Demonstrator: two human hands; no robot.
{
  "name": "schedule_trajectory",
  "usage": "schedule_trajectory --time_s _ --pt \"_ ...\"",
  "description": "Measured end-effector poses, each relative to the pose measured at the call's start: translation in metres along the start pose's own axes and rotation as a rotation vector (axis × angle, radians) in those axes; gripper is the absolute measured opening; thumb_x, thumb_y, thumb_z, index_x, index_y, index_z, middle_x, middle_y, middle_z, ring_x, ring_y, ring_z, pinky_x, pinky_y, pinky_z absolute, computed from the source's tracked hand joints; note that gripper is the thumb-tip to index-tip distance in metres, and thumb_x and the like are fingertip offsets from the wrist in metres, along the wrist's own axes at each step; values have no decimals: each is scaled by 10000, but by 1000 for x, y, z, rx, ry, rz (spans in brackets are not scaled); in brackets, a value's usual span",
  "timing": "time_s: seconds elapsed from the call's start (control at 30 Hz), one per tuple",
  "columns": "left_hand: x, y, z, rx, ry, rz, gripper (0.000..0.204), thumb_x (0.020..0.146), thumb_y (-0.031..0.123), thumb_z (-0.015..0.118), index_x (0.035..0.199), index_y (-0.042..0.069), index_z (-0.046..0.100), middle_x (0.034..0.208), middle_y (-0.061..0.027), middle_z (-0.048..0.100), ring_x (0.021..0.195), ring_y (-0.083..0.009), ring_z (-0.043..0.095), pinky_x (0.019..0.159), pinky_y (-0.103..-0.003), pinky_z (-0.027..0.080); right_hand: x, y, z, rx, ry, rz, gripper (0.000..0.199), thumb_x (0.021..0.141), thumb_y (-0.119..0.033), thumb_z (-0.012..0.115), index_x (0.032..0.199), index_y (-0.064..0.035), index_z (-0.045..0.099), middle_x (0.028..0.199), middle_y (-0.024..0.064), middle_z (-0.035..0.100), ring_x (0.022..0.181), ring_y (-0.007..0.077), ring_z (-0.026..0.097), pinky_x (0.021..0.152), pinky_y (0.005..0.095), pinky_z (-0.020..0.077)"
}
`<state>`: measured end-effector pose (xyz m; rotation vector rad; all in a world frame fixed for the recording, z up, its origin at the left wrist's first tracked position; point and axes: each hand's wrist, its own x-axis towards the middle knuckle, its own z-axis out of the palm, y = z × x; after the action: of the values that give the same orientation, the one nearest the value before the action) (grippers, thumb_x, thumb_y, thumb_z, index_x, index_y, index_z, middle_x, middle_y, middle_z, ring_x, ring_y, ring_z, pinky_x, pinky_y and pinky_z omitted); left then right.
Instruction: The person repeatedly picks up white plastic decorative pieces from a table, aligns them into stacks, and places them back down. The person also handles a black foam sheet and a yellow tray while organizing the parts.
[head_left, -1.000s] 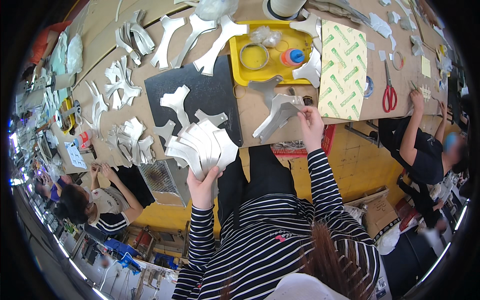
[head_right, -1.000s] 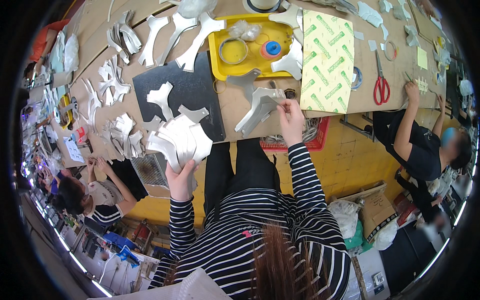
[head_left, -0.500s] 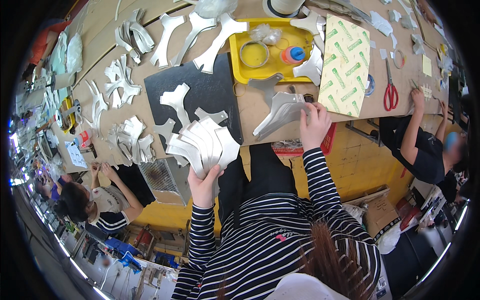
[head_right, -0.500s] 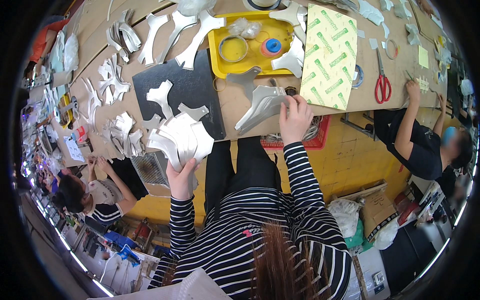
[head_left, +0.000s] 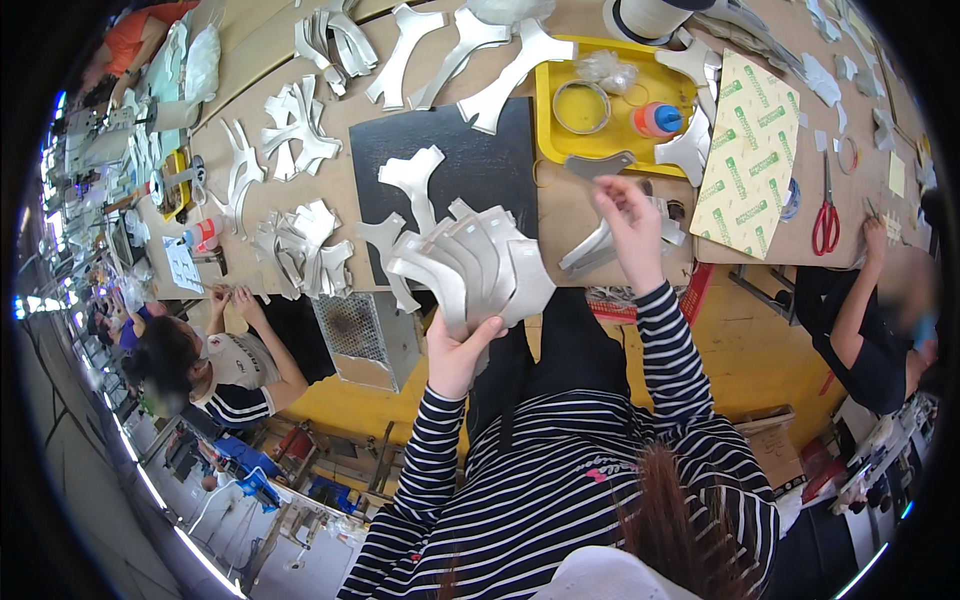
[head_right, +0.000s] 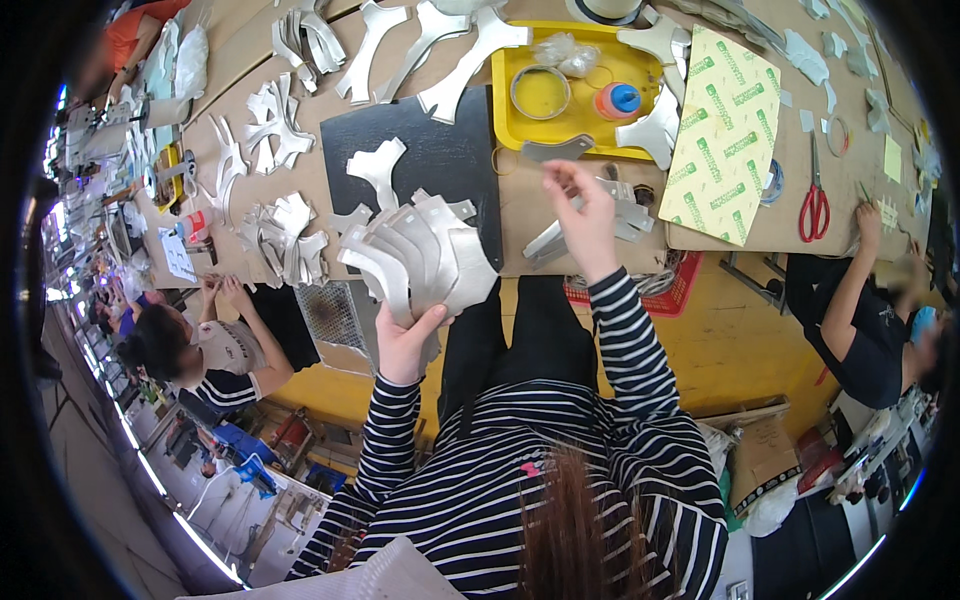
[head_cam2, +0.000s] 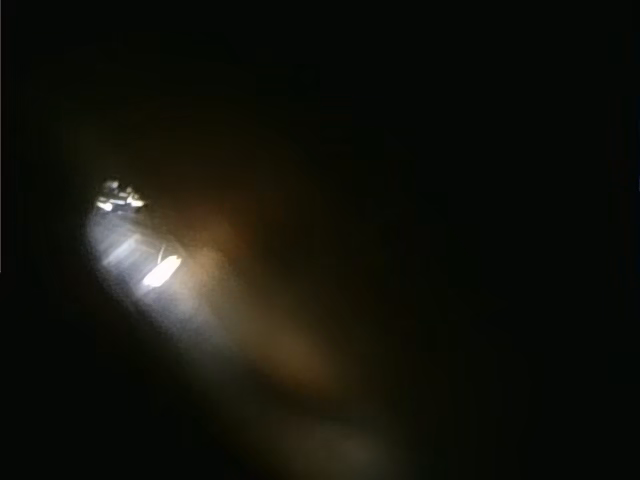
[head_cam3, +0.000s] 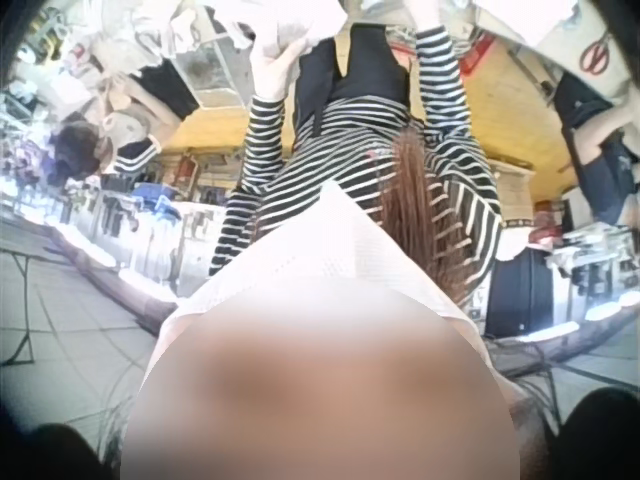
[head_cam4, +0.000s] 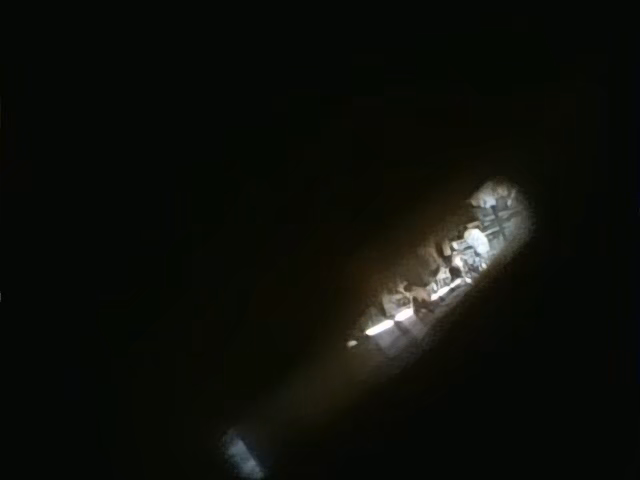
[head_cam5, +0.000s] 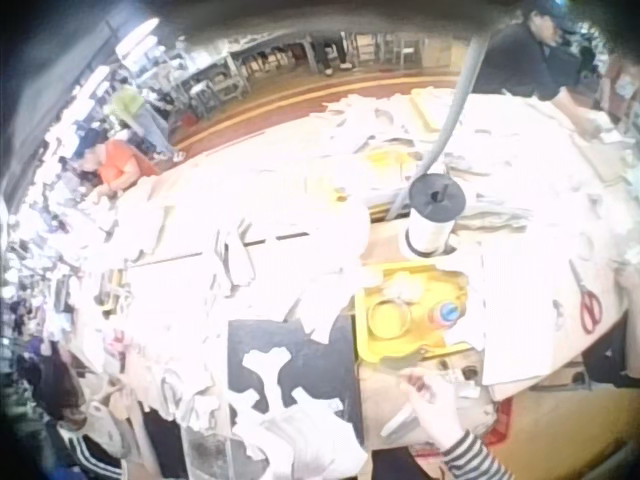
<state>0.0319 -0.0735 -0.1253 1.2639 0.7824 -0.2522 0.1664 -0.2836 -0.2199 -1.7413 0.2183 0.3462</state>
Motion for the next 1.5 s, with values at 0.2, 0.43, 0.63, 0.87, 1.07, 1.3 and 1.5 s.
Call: schedule_trajectory --time_s 0.2,0.43,0.63,0.87,1.07,1.3,1.5 --pt "3 1 -3 43 -97 -36 397 832 -31 665 1188 -39 490 1045 -118 627 898 -175 638 758 -306 561 -44 -47 17 525 -420 296 204 931 -119 565 1093 2 597 917 11 621 837 70 553 789 220 434" --pt "-1 -5 -11 60 -160 -52 390 836 -36 657 1186 -43 483 1040 -125 630 867 -178 646 749 -304 565 -56 -51 32 433 -384 339 149 896 -86 619 1023 -27 567 854 -42 575 795 32 513 739 188 411" --pt "-3 -12 -10 86 -197 -150 417 849 -23 648 1220 -42 459 1050 -124 630 903 -177 644 746 -292 568 -62 -34 28 365 -251 226 51 876 -64 622 899 -24 601 814 -50 567 757 21 501 678 180 405" --pt "-2 -19 -1 24 -261 -184 412 866 -20 626 1238 -41 451 1084 -132 625 974 -198 642 757 -285 562 -64 -21 18 504 -14 293 67 904 -63 584 960 -26 587 846 -38 579 782 37 511 721 194 396" --pt "-3 -24 -6 74 -244 -222 416 869 -30 606 1250 -46 441 1119 -174 632 937 -209 653 767 -285 554 -39 5 6 444 198 222 108 937 -112 578 996 -23 574 828 -36 568 778 31 499 720 185 404" --pt "-5 -28 -20 46 -141 -211 449 845 -50 610 1259 -45 436 1090 -200 646 861 -225 672 735 -285 552 15 42 -21 -12 81 1 133 881 -30 616 1009 6 610 905 18 612 779 88 580 733 223 468" --pt "-3 -27 -21 54 -120 -195 430 852 -55 598 1252 -51 440 1093 -193 645 877 -219 667 743 -281 549 33 45 -18 -444 222 -310 127 830 -44 644 948 -4 620 967 105 574 907 269 599 789 344 490"
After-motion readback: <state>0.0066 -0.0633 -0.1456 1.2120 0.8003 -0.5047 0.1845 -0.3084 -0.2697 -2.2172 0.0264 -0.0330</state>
